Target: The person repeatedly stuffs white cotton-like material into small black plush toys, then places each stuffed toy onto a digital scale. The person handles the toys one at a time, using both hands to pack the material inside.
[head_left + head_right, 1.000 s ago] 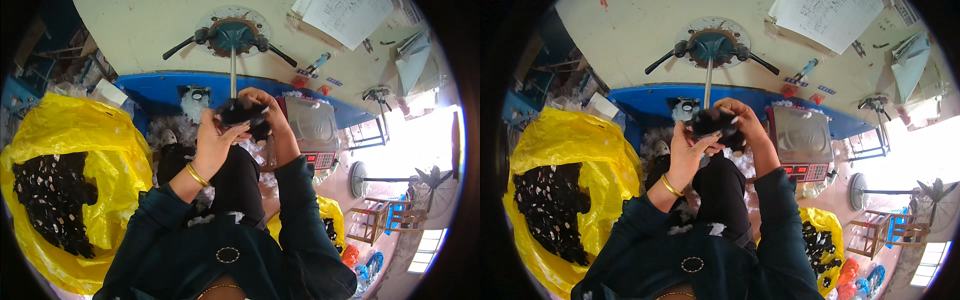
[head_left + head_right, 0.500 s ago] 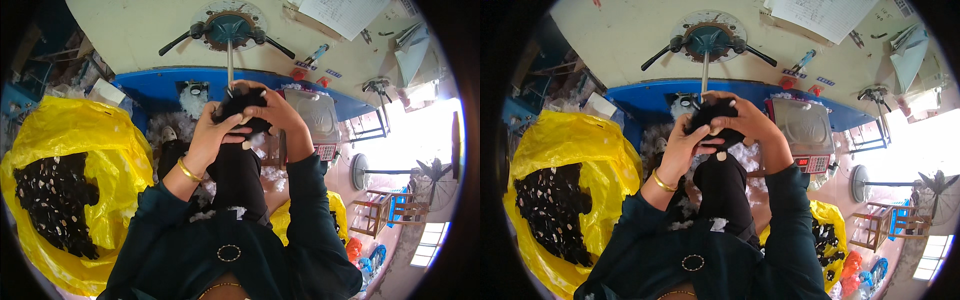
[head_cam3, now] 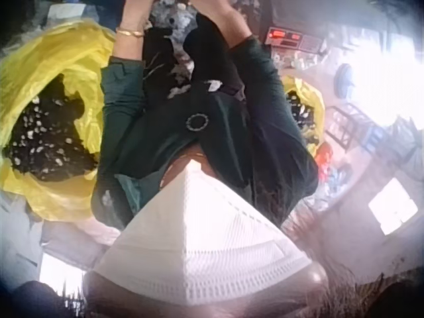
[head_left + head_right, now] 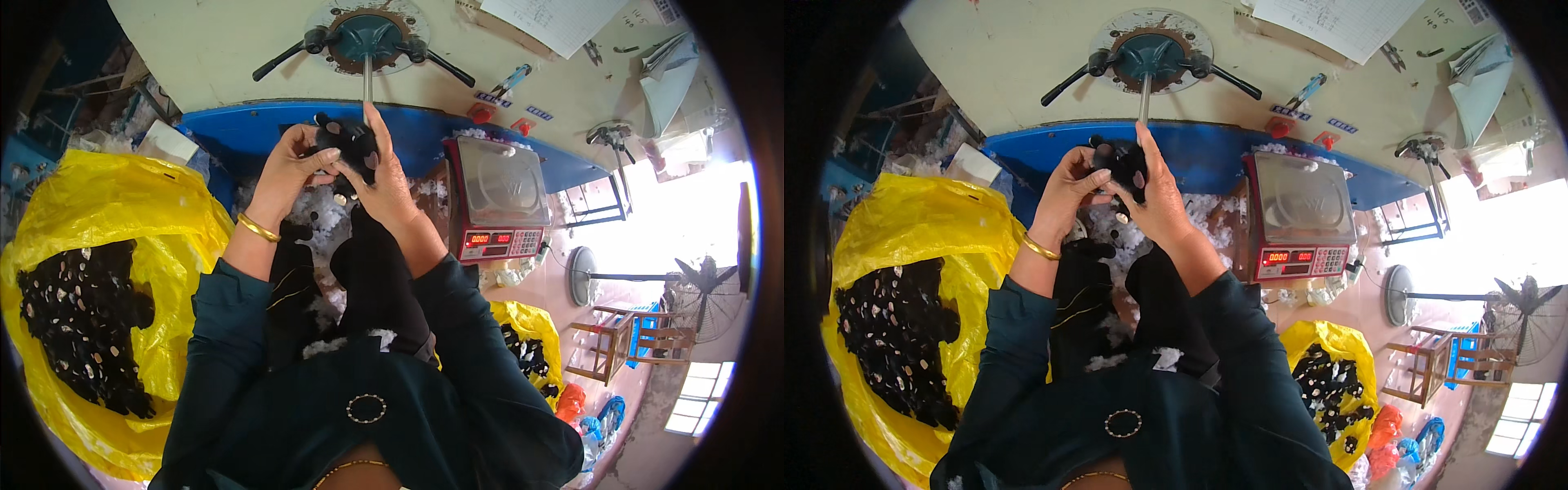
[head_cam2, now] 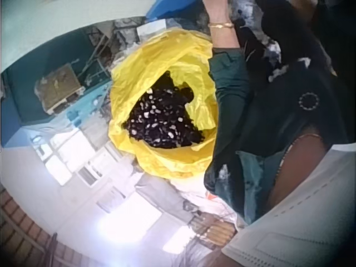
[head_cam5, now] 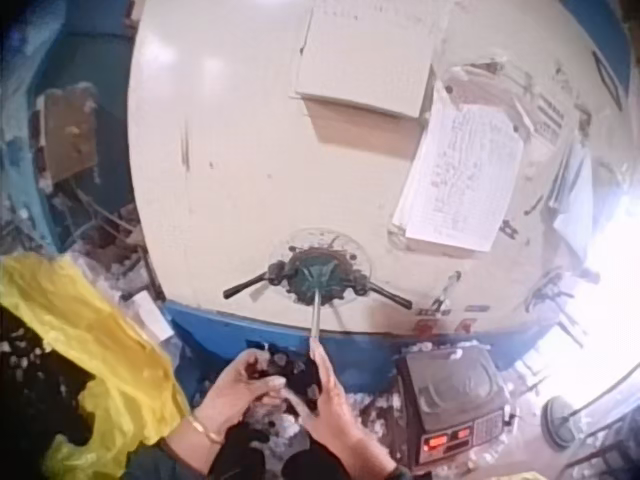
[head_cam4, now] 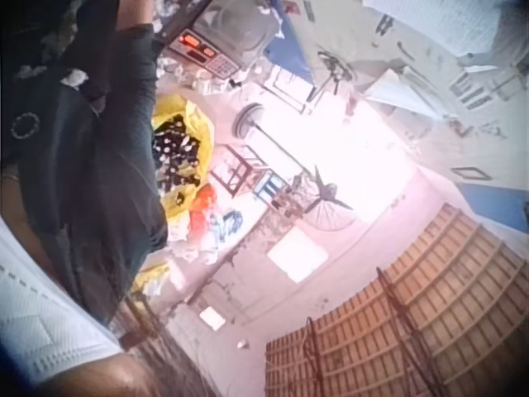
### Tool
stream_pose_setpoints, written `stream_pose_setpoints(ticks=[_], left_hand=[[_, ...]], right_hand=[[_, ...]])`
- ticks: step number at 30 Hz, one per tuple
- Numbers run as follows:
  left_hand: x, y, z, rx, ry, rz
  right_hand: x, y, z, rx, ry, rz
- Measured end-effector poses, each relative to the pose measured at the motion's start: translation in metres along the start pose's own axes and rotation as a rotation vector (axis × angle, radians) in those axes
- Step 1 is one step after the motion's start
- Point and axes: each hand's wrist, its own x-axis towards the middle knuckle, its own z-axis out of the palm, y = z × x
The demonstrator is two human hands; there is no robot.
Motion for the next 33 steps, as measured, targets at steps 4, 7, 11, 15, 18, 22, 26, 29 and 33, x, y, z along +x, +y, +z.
stream_pose_setpoints(ticks=[4, 7, 11, 15, 18, 22, 26, 29, 33], left_hand=[[-0.030, 0.011, 0.020, -0.027, 0.006, -0.070], [-0.051, 0.002, 0.026, -0.056, 0.042, -0.075], [-0.078, 0.000, 0.021, -0.008, -0.021, -0.148], [-0.101, 0.001, -0.017, 0.155, 0.066, -0.092], [-0.117, -0.006, -0.073, 0.313, 0.259, 0.020], [-0.156, -0.030, -0.225, 0.548, 0.781, 0.242], [-0.200, -0.027, -0.332, 1.680, 1.261, -0.158], [-0.228, -0.068, -0.464, 1.265, 1.161, 0.017], [-0.178, -0.090, -0.435, 1.455, 1.126, -0.214]], right_hand=[[-0.013, -0.007, -0.019, 0.037, -0.040, -0.079], [-0.025, -0.013, -0.024, 0.062, -0.059, -0.120], [-0.045, -0.013, -0.063, 0.139, -0.182, 0.117], [-0.062, 0.100, -0.185, -0.051, 0.026, 0.677], [-0.078, 0.151, -0.287, -0.343, -0.020, 0.907], [-0.098, 0.167, -0.314, -0.245, 0.248, 1.019], [-0.130, 0.146, -0.317, -0.433, 0.517, 0.957], [-0.157, 0.164, -0.339, -0.123, 0.591, 1.135], [-0.155, 0.134, -0.353, -0.025, 0.695, 1.135]])
